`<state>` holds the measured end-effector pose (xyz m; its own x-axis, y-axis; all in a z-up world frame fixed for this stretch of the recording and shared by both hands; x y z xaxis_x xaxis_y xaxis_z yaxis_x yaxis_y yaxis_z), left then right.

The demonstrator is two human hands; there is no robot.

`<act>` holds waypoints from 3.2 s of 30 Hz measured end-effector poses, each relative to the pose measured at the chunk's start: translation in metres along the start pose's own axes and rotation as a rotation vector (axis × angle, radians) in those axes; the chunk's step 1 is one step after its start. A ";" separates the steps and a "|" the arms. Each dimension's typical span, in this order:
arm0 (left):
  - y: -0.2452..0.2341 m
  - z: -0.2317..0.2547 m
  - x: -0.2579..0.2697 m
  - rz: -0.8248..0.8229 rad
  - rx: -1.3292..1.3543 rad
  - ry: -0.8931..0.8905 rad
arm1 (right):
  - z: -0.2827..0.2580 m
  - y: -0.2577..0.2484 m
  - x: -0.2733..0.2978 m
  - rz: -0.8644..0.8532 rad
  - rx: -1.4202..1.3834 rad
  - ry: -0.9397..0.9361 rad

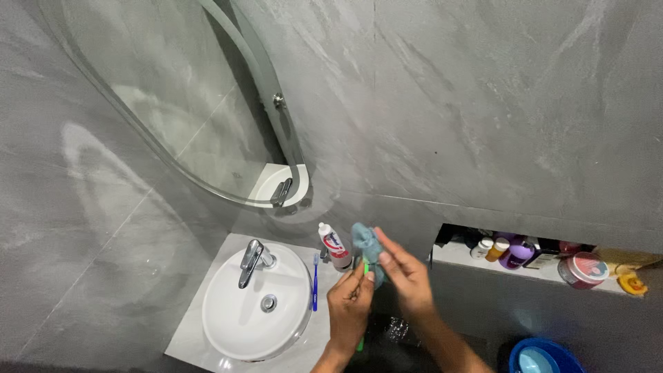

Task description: The person wipes several bathroom items with a blue cloth. They wipe a black cap, a black brush, a clear plastic cup, a toothpaste tube, and two toothbrushes. The items are handled one at a time and placed back on the sink counter.

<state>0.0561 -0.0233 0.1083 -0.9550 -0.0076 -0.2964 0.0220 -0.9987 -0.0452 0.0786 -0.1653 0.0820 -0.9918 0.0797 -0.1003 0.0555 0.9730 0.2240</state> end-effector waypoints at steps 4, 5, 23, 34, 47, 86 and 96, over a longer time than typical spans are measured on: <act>-0.001 0.002 -0.002 0.031 0.075 -0.099 | -0.001 0.018 0.016 0.073 0.134 -0.136; -0.004 0.003 -0.003 0.043 0.091 -0.112 | 0.001 0.020 0.018 0.048 0.158 -0.126; -0.024 0.006 -0.009 0.127 -0.235 0.133 | -0.021 -0.002 0.009 0.168 0.343 -0.302; -0.034 -0.016 -0.013 0.113 -0.145 0.022 | -0.015 0.027 0.017 0.112 0.603 -0.441; -0.022 0.011 -0.004 0.031 -0.503 0.373 | -0.033 0.024 -0.005 -0.026 0.338 -0.340; -0.005 -0.010 0.008 0.067 -0.140 0.093 | -0.007 -0.006 -0.006 0.056 0.092 -0.134; 0.005 -0.033 0.017 0.024 0.015 -0.037 | 0.011 -0.024 -0.005 0.166 0.006 -0.005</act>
<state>0.0502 -0.0272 0.0714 -0.9645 -0.0333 -0.2619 0.0410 -0.9989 -0.0240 0.0837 -0.1867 0.0662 -0.9683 0.2405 -0.0671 0.2193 0.9477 0.2318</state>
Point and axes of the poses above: each hand's wrist, its own x-axis away from the middle knuckle, its own y-axis out of the palm, z = x × y, the point moved 5 cm from there along -x, towards the middle knuckle, and after that the axes turned 2 degrees about x, right-handed, at the moved point
